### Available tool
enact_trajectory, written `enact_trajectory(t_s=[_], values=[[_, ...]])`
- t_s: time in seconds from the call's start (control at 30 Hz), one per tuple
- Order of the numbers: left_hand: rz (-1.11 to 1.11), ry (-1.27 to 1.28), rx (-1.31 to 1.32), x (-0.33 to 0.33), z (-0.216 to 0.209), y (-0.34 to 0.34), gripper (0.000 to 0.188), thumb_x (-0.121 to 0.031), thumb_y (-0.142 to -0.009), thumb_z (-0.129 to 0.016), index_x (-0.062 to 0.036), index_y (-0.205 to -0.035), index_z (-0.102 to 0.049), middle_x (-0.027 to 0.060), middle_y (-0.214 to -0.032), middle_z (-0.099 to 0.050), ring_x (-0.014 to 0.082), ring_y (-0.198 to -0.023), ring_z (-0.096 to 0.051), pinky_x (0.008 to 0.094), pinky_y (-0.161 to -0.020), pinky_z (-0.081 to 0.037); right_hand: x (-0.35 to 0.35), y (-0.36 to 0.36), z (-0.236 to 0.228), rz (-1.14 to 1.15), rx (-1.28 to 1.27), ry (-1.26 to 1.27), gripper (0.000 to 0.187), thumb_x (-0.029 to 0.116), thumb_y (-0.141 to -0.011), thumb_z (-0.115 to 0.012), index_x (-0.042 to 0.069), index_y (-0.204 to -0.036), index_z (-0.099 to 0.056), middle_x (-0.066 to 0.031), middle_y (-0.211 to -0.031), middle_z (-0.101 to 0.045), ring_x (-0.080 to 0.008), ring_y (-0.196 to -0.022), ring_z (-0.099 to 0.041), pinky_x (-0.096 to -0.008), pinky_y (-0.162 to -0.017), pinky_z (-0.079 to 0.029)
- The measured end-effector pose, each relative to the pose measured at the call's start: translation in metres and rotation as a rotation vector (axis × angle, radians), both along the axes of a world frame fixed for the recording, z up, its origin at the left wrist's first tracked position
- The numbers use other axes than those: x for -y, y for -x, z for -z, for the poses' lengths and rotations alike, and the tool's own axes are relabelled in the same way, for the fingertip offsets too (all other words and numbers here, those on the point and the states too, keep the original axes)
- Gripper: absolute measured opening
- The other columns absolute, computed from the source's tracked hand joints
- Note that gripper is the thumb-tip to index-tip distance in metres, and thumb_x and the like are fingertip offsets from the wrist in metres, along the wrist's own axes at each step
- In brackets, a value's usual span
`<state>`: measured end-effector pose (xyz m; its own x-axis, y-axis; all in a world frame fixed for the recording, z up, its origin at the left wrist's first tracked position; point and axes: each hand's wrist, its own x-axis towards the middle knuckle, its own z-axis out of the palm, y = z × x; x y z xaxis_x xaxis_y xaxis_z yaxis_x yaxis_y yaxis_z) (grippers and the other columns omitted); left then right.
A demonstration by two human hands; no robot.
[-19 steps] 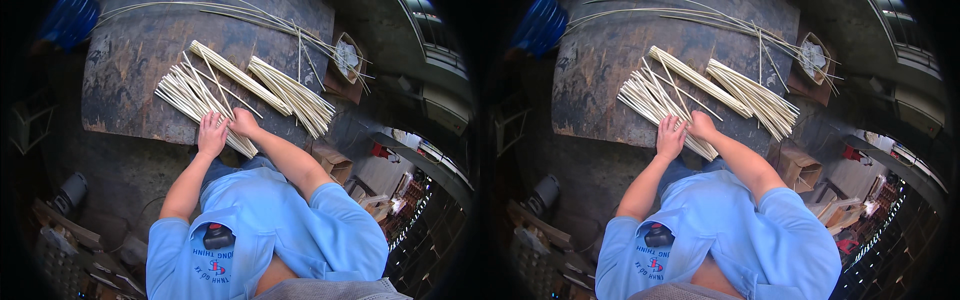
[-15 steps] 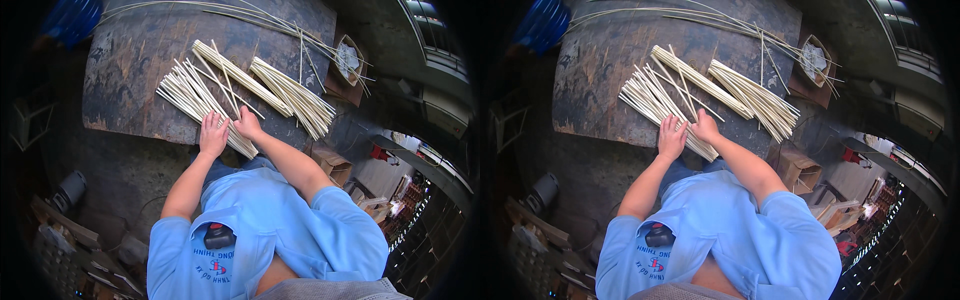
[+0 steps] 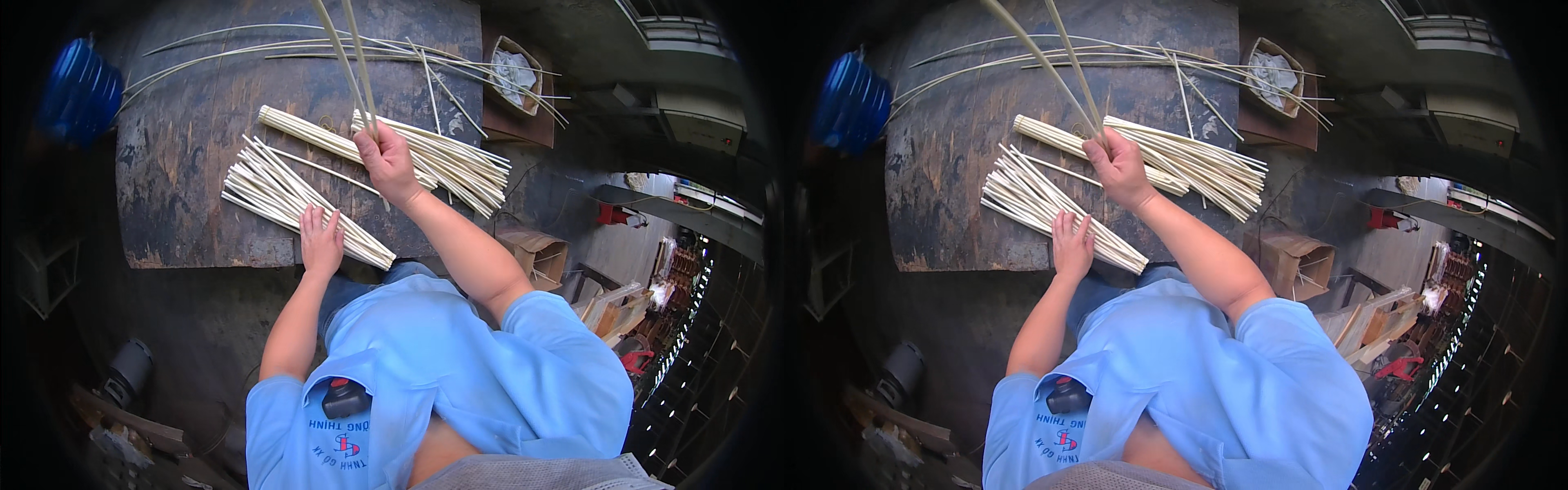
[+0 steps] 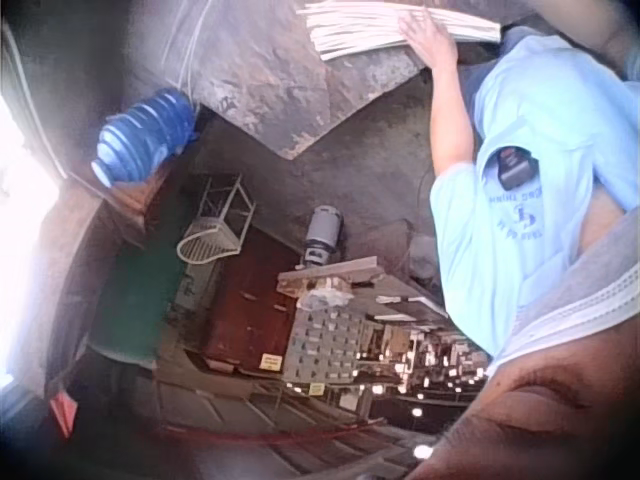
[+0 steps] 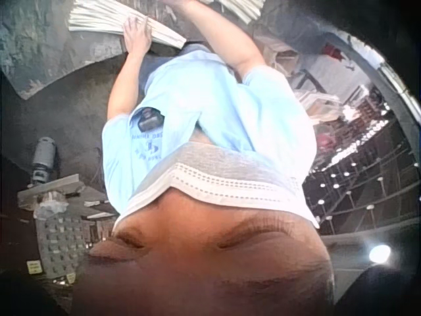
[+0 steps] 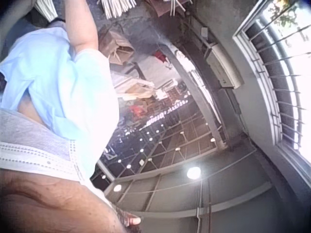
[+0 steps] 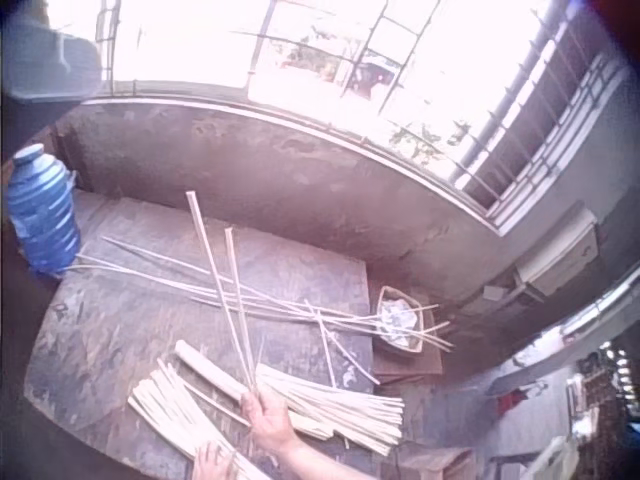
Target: The person sorts and bundles thin bamboo sticks on a wooden workbench. They repeatedly gather sticks, align them, and separate them into smaller groups, occasionally inspecting the ends.
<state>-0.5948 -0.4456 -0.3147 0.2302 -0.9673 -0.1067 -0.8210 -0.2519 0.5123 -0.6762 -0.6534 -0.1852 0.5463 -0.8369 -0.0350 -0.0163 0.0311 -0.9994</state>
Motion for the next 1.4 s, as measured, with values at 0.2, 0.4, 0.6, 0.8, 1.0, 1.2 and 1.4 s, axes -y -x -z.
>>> enact_trajectory(t_s=[0.2,0.4,0.6,0.8,1.0,1.2,1.4], values=[[-0.138,0.053,-0.209,0.025,-0.025,0.009,0.042,-0.021,-0.089,-0.072,-0.0063,-0.128,-0.063,0.0149,-0.13,-0.056,0.038,-0.132,-0.046,0.0506,-0.116,-0.033,-0.03,0.107,0.047,0.14,-0.227,0.216,0.033,0.029,-0.105,-0.059,0.003,-0.084,-0.054,-0.0014,-0.062,-0.042,-0.0124,-0.059,-0.036,-0.0316,-0.054,-0.035],[-0.429,0.023,-1.369,0.106,-0.06,0.029,0.051,-0.027,-0.1,-0.067,-0.0024,-0.141,-0.05,0.0116,-0.121,-0.065,0.017,-0.112,-0.063,0.03,-0.088,-0.052,-0.063,0.165,0.109,-0.106,-0.534,0.068,0.029,0.028,-0.101,-0.062,0.004,-0.088,-0.053,-0.0192,-0.067,-0.053,-0.0375,-0.06,-0.05,-0.0432,-0.058,-0.043],[-0.361,-0.061,-1.411,0.167,-0.059,0.05,0.031,-0.031,-0.108,-0.051,-0.0047,-0.122,-0.06,0.0075,-0.095,-0.072,0.0158,-0.092,-0.07,0.027,-0.075,-0.055,-0.04,0.201,0.084,-0.136,-0.507,-0.017,0.031,0.032,-0.102,-0.059,0.006,-0.121,-0.06,-0.0194,-0.081,-0.066,-0.0384,-0.074,-0.066,-0.0425,-0.068,-0.051],[-0.497,-0.248,-1.532,0.201,-0.029,0.104,0.033,-0.039,-0.106,-0.053,-0.0082,-0.103,-0.064,0.003,-0.093,-0.069,0.0128,-0.085,-0.066,0.0289,-0.073,-0.055,0.014,0.22,0.076,-0.091,-0.588,0.05,0.026,0.023,-0.098,-0.064,0.004,-0.116,-0.069,-0.0195,-0.089,-0.07,-0.0333,-0.078,-0.069,-0.0393,-0.071,-0.052],[-0.605,0.075,-0.504,0.217,0.01,0.066,0.024,-0.022,-0.089,-0.074,-0.0013,-0.099,-0.067,0.0112,-0.084,-0.067,0.0273,-0.076,-0.066,0.0395,-0.073,-0.053,0.059,0.257,0.088,-0.158,-0.827,0.341,0.022,0.018,-0.093,-0.063,0.011,-0.113,-0.07,-0.0193,-0.083,-0.069,-0.0395,-0.079,-0.068,-0.0472,-0.068,-0.053],[-0.559,0.068,-0.311,0.233,0.014,0.042,0.016,-0.015,-0.088,-0.072,-0.0028,-0.096,-0.067,0.0122,-0.095,-0.06,0.0317,-0.084,-0.062,0.0423,-0.077,-0.051,0.076,0.241,0.078,-0.206,-0.894,0.403,0.026,0.016,-0.091,-0.063,0.015,-0.115,-0.07,-0.0164,-0.082,-0.07,-0.0388,-0.08,-0.068,-0.0484,-0.069,-0.054],[-0.562,-0.036,-0.242,0.247,0.019,0.044,0.012,-0.013,-0.089,-0.07,-0.0029,-0.09,-0.065,0.0133,-0.101,-0.059,0.0354,-0.096,-0.061,0.0446,-0.085,-0.049,0.089,0.237,0.079,-0.276,-0.918,0.307,0.026,0.02,-0.092,-0.062,0.013,-0.115,-0.073,-0.0184,-0.093,-0.072,-0.0392,-0.086,-0.069,-0.0487,-0.075,-0.055]])
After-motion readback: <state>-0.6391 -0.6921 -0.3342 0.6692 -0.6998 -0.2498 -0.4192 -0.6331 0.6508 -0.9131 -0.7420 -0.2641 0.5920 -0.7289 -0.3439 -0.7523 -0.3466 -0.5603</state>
